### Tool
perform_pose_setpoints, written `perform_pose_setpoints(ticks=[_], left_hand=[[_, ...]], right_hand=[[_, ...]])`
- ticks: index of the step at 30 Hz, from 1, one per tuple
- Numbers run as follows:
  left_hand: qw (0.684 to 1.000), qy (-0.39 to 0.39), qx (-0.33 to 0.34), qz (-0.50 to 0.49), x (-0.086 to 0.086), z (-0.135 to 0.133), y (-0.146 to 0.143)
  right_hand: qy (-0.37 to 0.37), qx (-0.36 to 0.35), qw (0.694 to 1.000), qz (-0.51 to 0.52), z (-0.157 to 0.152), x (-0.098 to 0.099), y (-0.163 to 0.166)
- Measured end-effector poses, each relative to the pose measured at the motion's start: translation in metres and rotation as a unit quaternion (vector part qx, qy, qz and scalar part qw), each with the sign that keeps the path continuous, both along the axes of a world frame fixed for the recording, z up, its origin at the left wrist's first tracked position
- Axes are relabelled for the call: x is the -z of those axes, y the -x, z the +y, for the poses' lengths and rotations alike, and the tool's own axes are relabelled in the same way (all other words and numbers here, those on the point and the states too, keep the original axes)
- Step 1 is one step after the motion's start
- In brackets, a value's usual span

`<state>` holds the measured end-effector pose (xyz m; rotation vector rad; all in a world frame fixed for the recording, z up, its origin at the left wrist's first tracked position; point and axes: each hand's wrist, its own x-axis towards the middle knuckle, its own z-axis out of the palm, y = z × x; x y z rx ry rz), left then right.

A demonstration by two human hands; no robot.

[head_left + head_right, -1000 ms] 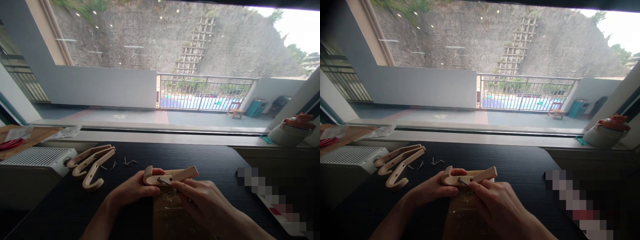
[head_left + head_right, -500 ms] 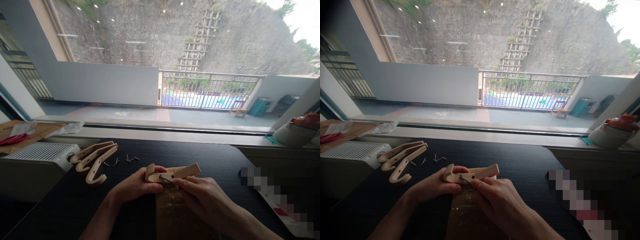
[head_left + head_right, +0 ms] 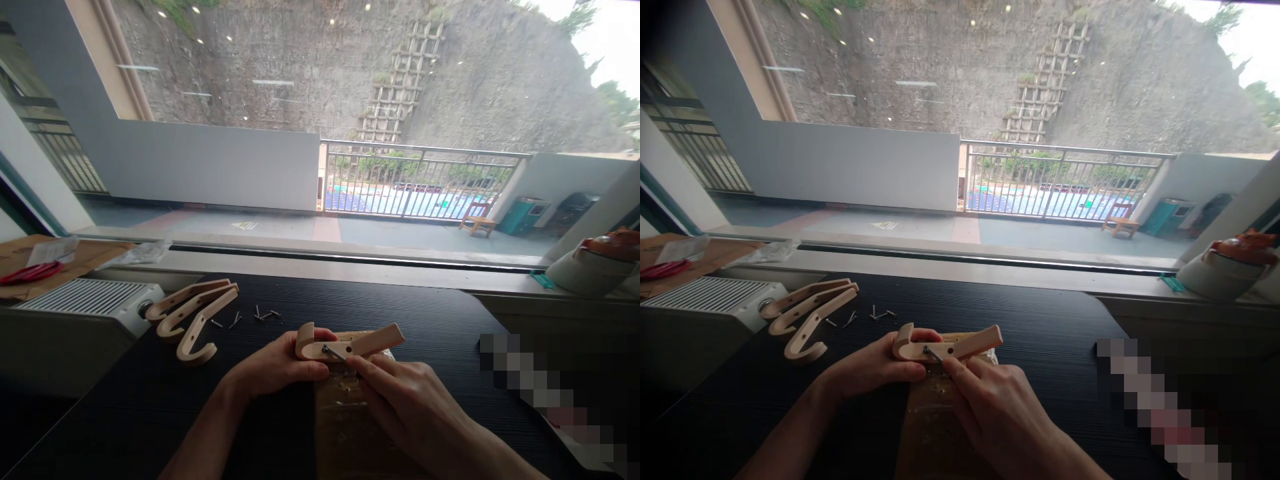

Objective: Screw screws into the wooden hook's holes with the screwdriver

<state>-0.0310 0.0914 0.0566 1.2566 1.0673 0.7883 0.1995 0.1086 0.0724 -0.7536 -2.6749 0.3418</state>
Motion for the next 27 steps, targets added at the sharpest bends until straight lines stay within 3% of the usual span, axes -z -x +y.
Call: perform_pose_setpoints(ticks=[11,14,19,22,27], left_hand=[[0.999,-0.004,0.003,-0.034,0.0,-0.001,0.0],[0.998,-0.005,0.004,-0.066,0.004,0.0,0.0],[0.993,0.003,0.012,-0.12,0.011,0.001,0.001],[0.988,0.0,-0.014,-0.153,0.013,0.002,0.002],[0.992,-0.056,-0.028,-0.107,0.008,0.002,0.001]], right_hand=[[-0.004,-0.01,1.0,-0.028,0.003,0.0,0.004],[0.004,0.017,0.999,-0.029,0.004,-0.017,0.005],[0.026,0.136,0.99,-0.019,0.017,-0.069,0.01],[0.069,0.102,0.992,0.032,0.034,-0.092,0.015],[0.13,0.101,0.976,0.144,0.054,-0.091,0.021]])
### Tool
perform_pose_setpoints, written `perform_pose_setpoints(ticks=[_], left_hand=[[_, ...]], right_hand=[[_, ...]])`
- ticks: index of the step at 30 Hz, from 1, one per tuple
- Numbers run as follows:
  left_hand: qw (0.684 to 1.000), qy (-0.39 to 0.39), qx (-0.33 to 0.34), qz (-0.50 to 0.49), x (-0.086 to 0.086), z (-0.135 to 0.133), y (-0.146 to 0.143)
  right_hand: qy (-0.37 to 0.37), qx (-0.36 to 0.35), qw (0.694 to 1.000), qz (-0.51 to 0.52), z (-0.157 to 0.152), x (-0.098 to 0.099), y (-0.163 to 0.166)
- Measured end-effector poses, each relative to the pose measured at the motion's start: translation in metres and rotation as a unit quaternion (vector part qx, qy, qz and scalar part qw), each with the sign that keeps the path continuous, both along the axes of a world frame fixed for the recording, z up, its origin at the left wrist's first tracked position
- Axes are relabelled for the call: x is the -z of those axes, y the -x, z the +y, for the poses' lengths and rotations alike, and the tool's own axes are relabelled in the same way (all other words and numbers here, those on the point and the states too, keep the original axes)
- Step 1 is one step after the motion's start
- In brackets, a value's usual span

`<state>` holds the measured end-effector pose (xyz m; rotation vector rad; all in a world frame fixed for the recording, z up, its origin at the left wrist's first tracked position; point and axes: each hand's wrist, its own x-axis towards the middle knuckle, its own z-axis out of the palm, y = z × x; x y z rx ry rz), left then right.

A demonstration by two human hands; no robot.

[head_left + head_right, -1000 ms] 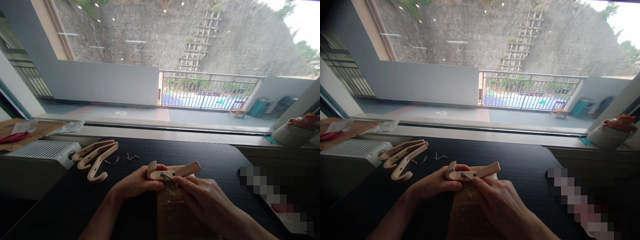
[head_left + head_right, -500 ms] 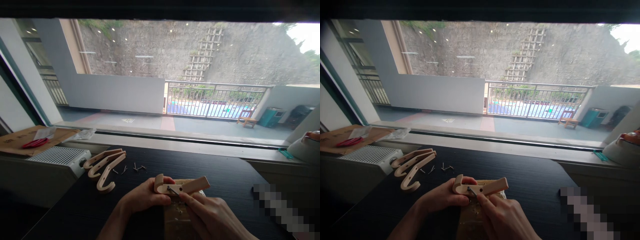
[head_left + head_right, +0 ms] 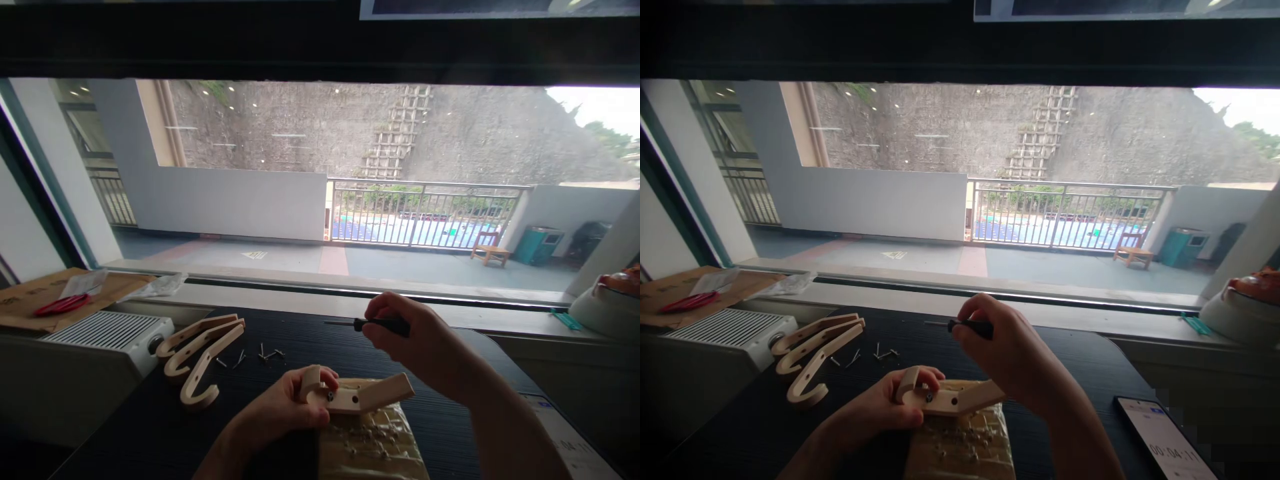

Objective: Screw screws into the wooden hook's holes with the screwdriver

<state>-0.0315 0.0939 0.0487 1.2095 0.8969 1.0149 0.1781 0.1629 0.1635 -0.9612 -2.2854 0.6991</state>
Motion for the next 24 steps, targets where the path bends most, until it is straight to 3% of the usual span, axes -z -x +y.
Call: perform_pose_setpoints(ticks=[5,9,13,17,24], left_hand=[[0.999,0.006,-0.004,0.041,-0.006,0.0,-0.002],[0.998,0.018,-0.012,0.054,-0.006,-0.001,-0.002],[0.999,0.026,-0.017,0.041,-0.005,-0.001,-0.004],[0.998,0.034,-0.026,0.054,-0.006,-0.001,-0.005],[0.996,0.061,-0.048,0.051,-0.007,-0.001,-0.008]], right_hand=[[0.026,-0.052,0.998,-0.014,0.003,0.016,0.003],[0.046,-0.084,0.995,-0.002,0.005,0.017,0.005],[0.06,-0.068,0.995,0.042,0.005,0.015,0.007],[0.011,-0.037,0.998,0.04,0.001,0.014,0.01],[-0.069,-0.045,0.996,-0.024,-0.005,0.018,0.019]])
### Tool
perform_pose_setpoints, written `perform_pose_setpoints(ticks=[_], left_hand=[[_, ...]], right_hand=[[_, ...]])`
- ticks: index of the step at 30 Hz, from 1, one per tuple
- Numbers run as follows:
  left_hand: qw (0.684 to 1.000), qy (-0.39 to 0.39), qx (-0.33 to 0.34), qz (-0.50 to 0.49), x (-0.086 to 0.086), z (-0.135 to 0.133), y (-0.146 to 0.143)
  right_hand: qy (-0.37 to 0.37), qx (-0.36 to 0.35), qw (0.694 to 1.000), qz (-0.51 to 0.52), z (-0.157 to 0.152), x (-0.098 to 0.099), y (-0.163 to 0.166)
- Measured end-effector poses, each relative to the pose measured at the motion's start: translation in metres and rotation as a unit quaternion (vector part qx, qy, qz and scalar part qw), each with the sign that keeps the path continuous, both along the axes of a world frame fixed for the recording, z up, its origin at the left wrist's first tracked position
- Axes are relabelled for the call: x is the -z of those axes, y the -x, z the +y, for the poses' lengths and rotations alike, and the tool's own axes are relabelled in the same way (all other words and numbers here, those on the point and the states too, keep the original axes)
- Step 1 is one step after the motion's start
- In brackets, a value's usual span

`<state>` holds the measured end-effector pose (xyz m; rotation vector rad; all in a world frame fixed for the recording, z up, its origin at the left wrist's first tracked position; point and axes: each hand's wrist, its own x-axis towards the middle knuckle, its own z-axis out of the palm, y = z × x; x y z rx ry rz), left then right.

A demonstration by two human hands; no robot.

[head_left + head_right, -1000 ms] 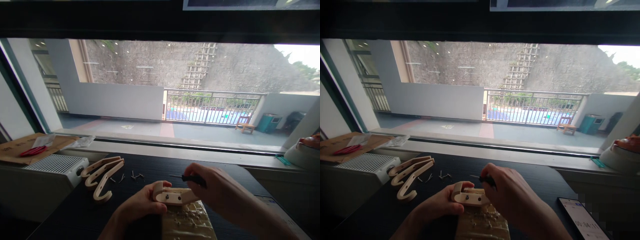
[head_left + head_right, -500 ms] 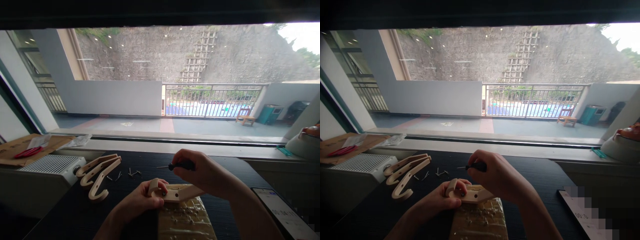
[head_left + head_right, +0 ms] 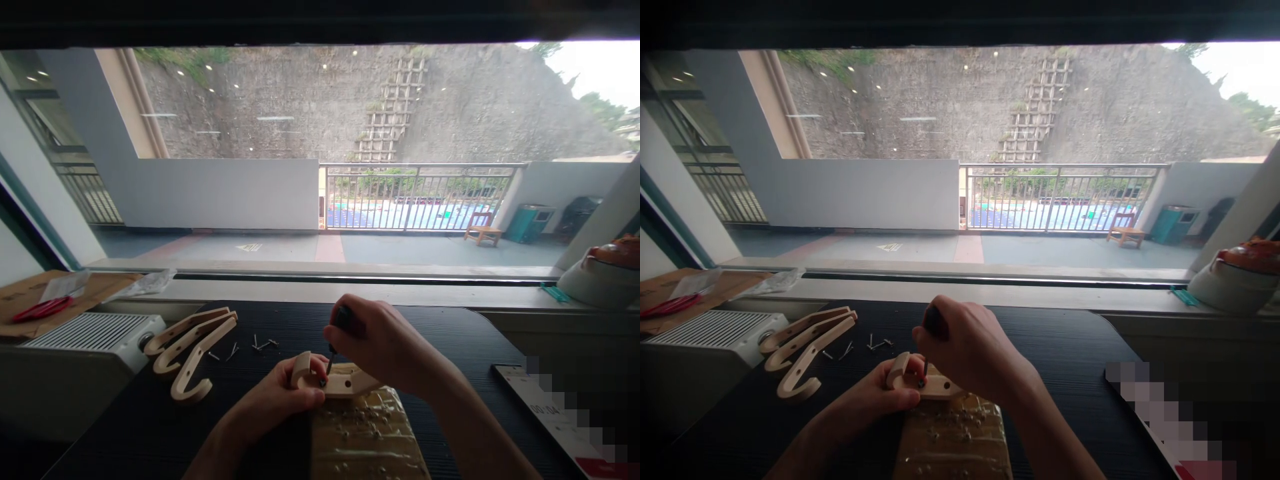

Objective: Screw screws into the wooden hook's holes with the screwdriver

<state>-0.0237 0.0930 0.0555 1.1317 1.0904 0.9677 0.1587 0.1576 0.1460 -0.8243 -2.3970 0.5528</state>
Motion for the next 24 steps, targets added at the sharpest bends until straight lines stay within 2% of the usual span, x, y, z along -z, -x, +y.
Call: perform_pose_setpoints(ticks=[4,11,24], left_hand=[[0.999,0.026,-0.023,-0.006,0.001,-0.001,-0.002],[0.999,0.008,-0.016,-0.027,0.005,0.001,-0.002],[1.0,0.006,-0.021,0.001,0.004,0.0,-0.003]], right_hand=[[-0.006,-0.006,1.0,-0.012,-0.001,0.003,0.004],[-0.013,-0.011,1.0,-0.024,0.002,0.011,0.007],[0.014,-0.049,0.999,-0.007,-0.003,0.005,0.01]])
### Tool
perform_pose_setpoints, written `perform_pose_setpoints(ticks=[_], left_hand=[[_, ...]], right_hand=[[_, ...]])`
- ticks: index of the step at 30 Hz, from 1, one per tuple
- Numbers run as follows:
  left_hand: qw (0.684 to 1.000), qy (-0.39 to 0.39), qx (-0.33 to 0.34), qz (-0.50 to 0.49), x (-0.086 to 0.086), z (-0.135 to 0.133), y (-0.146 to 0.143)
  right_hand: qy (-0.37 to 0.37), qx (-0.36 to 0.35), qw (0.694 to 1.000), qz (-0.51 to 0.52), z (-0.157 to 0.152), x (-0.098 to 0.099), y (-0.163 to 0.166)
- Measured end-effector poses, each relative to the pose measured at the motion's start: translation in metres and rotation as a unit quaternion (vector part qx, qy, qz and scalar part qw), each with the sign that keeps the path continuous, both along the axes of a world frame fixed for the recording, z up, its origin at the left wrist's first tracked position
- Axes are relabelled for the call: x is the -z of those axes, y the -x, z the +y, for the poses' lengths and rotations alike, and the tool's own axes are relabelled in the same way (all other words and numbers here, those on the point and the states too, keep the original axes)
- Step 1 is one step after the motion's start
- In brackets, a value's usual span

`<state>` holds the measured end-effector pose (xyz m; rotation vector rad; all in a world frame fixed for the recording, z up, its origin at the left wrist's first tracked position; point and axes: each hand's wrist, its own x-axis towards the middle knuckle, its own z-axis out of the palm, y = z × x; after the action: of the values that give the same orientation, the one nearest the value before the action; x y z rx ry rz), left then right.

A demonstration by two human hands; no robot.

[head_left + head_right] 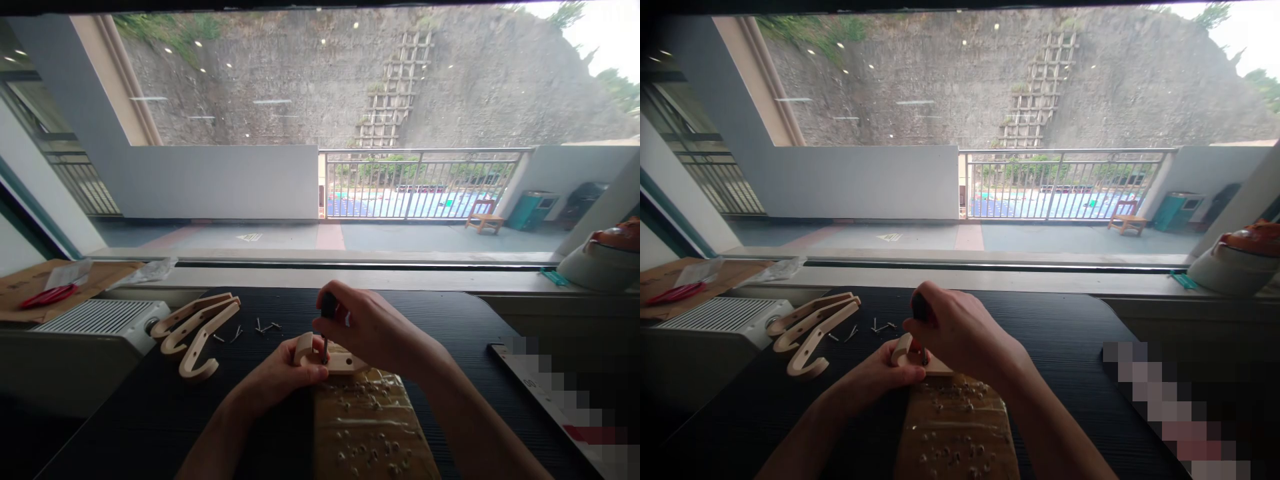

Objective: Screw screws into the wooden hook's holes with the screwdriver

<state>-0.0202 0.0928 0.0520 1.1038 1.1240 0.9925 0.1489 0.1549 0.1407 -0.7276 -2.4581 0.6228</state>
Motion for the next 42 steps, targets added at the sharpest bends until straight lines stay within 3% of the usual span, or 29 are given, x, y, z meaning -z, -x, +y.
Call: perform_pose_setpoints(ticks=[5,21,42], left_hand=[[1.0,-0.003,-0.002,-0.007,-0.003,-0.001,0.0],[0.994,-0.07,0.064,-0.048,0.003,0.003,0.0],[0.999,-0.039,0.021,0.016,0.001,0.001,-0.001]], right_hand=[[0.002,0.045,0.999,-0.001,0.004,0.004,0.001],[0.011,0.056,0.998,0.002,-0.006,-0.001,0.002],[-0.011,0.067,0.998,-0.001,-0.006,-0.002,0.002]])
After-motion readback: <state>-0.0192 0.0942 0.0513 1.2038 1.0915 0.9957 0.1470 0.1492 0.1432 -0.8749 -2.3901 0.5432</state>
